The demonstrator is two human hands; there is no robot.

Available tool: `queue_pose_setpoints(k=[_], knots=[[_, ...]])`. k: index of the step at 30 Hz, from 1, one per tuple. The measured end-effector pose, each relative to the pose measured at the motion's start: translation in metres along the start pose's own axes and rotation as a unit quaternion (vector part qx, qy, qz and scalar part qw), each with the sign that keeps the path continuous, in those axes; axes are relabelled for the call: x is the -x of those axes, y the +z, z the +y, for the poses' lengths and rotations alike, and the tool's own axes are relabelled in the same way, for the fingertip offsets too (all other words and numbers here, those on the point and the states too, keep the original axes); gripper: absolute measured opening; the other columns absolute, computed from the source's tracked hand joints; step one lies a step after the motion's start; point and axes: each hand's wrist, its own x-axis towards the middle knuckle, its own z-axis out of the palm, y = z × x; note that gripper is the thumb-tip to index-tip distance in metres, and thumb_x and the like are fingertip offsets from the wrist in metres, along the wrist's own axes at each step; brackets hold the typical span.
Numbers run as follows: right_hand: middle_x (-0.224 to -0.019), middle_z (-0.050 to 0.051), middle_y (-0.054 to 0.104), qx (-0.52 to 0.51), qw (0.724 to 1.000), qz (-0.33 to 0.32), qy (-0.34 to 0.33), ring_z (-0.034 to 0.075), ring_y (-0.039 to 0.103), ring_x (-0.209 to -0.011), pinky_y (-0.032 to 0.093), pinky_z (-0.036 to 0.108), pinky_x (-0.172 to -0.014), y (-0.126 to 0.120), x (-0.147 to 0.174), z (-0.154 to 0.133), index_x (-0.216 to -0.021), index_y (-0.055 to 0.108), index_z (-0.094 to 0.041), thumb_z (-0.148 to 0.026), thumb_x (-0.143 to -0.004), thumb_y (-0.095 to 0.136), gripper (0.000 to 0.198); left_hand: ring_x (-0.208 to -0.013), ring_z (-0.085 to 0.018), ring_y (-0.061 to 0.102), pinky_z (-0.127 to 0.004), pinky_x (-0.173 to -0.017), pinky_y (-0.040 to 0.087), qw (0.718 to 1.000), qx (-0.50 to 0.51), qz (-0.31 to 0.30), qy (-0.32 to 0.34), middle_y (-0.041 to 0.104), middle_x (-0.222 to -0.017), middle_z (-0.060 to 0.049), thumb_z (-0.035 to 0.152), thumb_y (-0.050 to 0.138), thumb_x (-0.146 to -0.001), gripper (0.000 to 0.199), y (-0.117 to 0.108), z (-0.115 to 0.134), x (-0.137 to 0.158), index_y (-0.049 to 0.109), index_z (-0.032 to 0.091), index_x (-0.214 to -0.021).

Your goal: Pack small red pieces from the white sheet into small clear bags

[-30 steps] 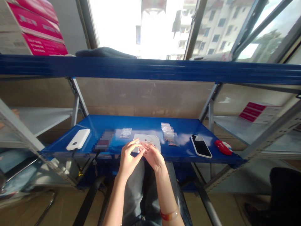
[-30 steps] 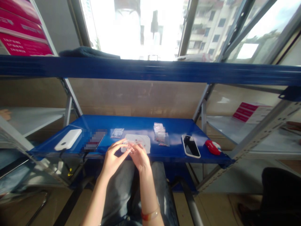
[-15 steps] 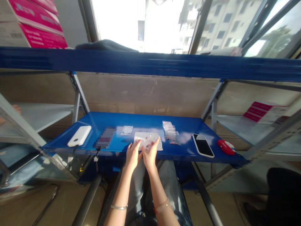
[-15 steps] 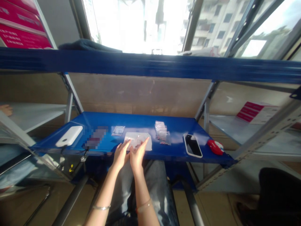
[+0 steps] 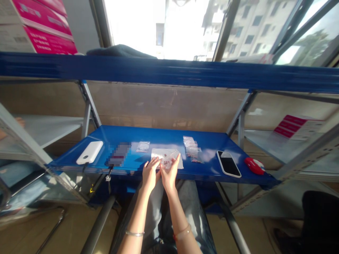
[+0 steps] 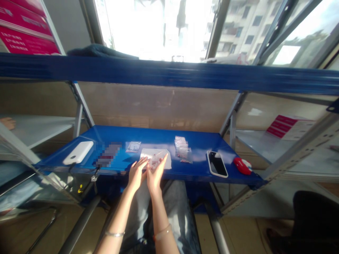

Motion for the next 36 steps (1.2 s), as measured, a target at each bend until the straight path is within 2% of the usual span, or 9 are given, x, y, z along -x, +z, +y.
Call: queue_pose_setpoints(k=[7, 12, 14, 16, 18, 20, 24, 30, 36], knots=[[-0.132, 0.013, 0.041, -0.107, 0.994, 0.005, 0.037, 0.025, 0.046, -0.118, 0.045, 0.040, -0.091, -0.003, 0.000, -0.020, -0.148, 0.003, -0.025, -0.031, -0.073, 0.065, 0.097, -0.113, -0.026, 0.058, -0.043, -0.099, 0.041, 0.975, 0.196, 0.109, -0.012, 0.064, -0.120, -0.012, 0.016, 0.053, -0.079, 0.035, 0.000, 0.007, -0.002, 0.065, 0.017, -0.113], [-0.123, 0.012, 0.051, -0.160, 0.985, -0.010, 0.061, 0.023, 0.052, -0.109, 0.044, 0.039, -0.090, -0.008, -0.009, -0.034, -0.145, 0.021, -0.025, -0.030, -0.063, 0.073, 0.097, -0.093, -0.024, 0.065, -0.038, -0.086, 0.048, 0.956, 0.249, 0.135, -0.082, 0.071, -0.098, -0.010, 0.025, 0.056, -0.081, 0.020, -0.020, 0.024, -0.004, 0.069, 0.016, -0.092], [-0.116, 0.012, 0.057, -0.202, 0.973, -0.041, 0.102, 0.023, 0.057, -0.100, 0.047, 0.037, -0.083, -0.013, -0.014, -0.037, -0.136, 0.041, -0.020, -0.035, -0.064, 0.074, 0.080, -0.090, -0.023, 0.065, -0.035, -0.082, 0.049, 0.942, 0.289, 0.132, -0.112, 0.071, -0.094, -0.009, 0.030, 0.056, -0.082, 0.020, -0.029, 0.029, -0.005, 0.068, 0.016, -0.090], [-0.102, 0.011, 0.064, -0.244, 0.956, -0.092, 0.136, 0.021, 0.060, -0.090, 0.048, 0.034, -0.078, -0.020, -0.019, -0.041, -0.114, 0.061, -0.016, -0.041, -0.070, 0.070, 0.052, -0.087, -0.022, 0.065, -0.032, -0.078, 0.050, 0.927, 0.326, 0.127, -0.135, 0.071, -0.091, -0.008, 0.034, 0.058, -0.081, 0.022, -0.037, 0.032, -0.005, 0.066, 0.015, -0.089], [-0.087, 0.007, 0.067, -0.266, 0.944, -0.130, 0.145, 0.018, 0.060, -0.080, 0.046, 0.031, -0.075, -0.027, -0.023, -0.044, -0.091, 0.068, -0.015, -0.042, -0.073, 0.066, 0.032, -0.086, -0.021, 0.066, -0.030, -0.077, 0.050, 0.914, 0.363, 0.109, -0.148, 0.071, -0.088, -0.007, 0.036, 0.060, -0.080, 0.022, -0.043, 0.034, -0.006, 0.066, 0.015, -0.086], [-0.077, 0.003, 0.066, -0.262, 0.945, -0.136, 0.139, 0.016, 0.058, -0.073, 0.044, 0.028, -0.070, -0.033, -0.026, -0.047, -0.079, 0.067, -0.016, -0.041, -0.073, 0.068, 0.026, -0.085, -0.019, 0.066, -0.028, -0.077, 0.050, 0.899, 0.399, 0.088, -0.160, 0.070, -0.086, -0.006, 0.036, 0.063, -0.078, 0.022, -0.049, 0.036, -0.005, 0.065, 0.015, -0.084], [-0.073, 0.001, 0.065, -0.237, 0.953, -0.146, 0.122, 0.015, 0.057, -0.070, 0.041, 0.027, -0.068, -0.039, -0.027, -0.047, -0.076, 0.066, -0.016, -0.040, -0.073, 0.068, 0.024, -0.082, -0.017, 0.065, -0.026, -0.076, 0.049, 0.882, 0.423, 0.093, -0.187, 0.069, -0.083, -0.003, 0.036, 0.066, -0.075, 0.022, -0.054, 0.037, -0.004, 0.064, 0.016, -0.084], [-0.077, 0.003, 0.065, -0.221, 0.957, -0.139, 0.122, 0.016, 0.057, -0.076, 0.042, 0.029, -0.073, -0.038, -0.026, -0.047, -0.078, 0.066, -0.015, -0.040, -0.073, 0.068, 0.025, -0.081, -0.018, 0.065, -0.027, -0.076, 0.049, 0.893, 0.392, 0.107, -0.196, 0.070, -0.082, -0.005, 0.038, 0.067, -0.074, 0.025, -0.055, 0.031, -0.003, 0.066, 0.015, -0.085], [-0.076, 0.004, 0.064, -0.197, 0.966, -0.133, 0.102, 0.017, 0.057, -0.075, 0.042, 0.028, -0.070, -0.038, -0.025, -0.050, -0.075, 0.064, -0.015, -0.043, -0.074, 0.066, 0.028, -0.080, -0.019, 0.066, -0.028, -0.074, 0.051, 0.902, 0.367, 0.113, -0.197, 0.071, -0.081, -0.006, 0.039, 0.068, -0.072, 0.028, -0.056, 0.026, -0.003, 0.068, 0.014, -0.084]])
